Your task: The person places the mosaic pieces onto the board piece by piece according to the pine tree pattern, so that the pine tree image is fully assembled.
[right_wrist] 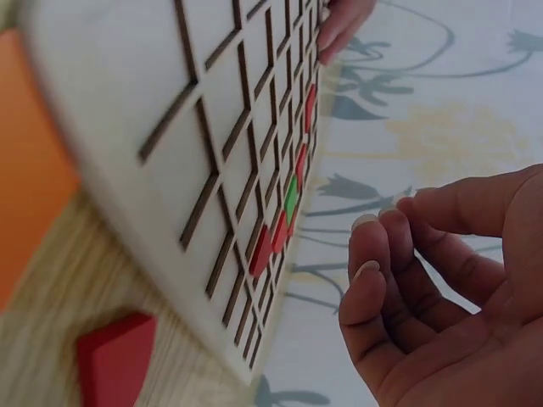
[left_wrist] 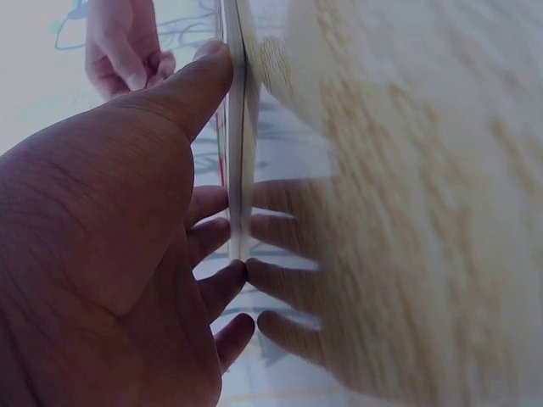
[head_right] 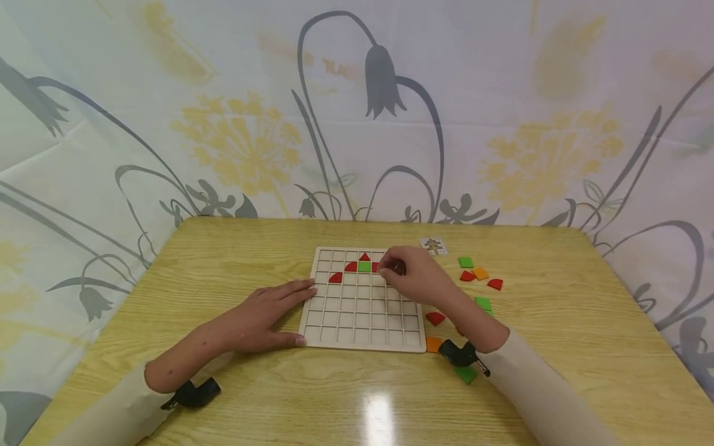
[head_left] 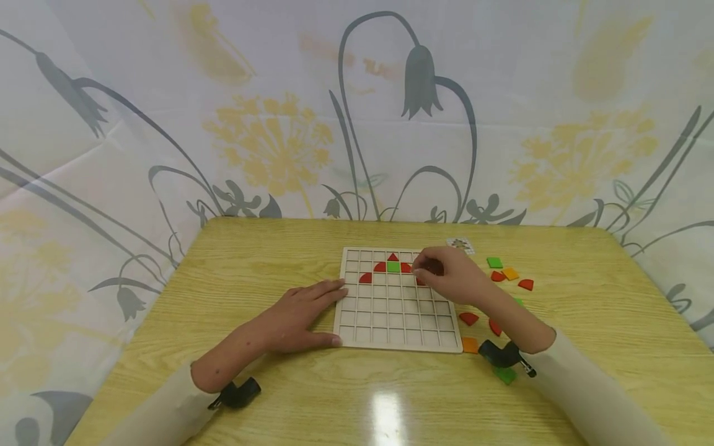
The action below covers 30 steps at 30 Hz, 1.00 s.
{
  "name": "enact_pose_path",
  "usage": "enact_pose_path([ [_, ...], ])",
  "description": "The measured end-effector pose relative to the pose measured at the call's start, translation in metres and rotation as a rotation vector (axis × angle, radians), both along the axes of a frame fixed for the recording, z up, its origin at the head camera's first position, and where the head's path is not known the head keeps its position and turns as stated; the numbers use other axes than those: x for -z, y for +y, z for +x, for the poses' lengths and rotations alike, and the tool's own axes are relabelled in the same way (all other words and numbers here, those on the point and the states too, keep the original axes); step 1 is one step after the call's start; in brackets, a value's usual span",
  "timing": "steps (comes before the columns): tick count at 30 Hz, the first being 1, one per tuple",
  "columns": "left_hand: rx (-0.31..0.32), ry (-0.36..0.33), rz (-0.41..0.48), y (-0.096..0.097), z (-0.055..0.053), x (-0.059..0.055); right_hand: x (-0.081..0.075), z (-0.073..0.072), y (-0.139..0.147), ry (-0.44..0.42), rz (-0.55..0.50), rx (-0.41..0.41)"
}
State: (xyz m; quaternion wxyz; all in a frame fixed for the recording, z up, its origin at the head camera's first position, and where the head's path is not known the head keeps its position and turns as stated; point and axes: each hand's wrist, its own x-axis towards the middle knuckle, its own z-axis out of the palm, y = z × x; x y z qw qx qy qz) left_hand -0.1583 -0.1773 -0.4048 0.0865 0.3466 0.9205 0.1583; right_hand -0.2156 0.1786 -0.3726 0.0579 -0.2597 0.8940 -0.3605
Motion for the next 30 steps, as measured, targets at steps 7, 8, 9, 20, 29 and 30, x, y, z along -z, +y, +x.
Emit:
enact_pose_path([
  [7,0.002,0.007,-0.002,0.001,-0.001,-0.001,0.001,0.018,0.029,0.031,0.029,0.061],
  [8,0.002,0.008,-0.003,0.001,-0.001,-0.001,0.001,0.02,0.033,0.028,0.025,0.068],
  [9,0.003,0.008,-0.004,0.001,-0.001,-0.001,0.001,0.022,0.038,0.028,0.02,0.07],
  [20,-0.002,0.004,-0.008,0.001,0.0,-0.001,0.011,0.036,0.079,0.113,0.062,0.115],
  [29,0.001,0.0,-0.003,0.0,0.0,0.0,0.016,0.045,0.108,0.228,0.086,0.055],
  [30,0.001,0.001,-0.002,0.0,0.0,0.0,0.017,0.045,0.111,0.246,0.093,0.043],
])
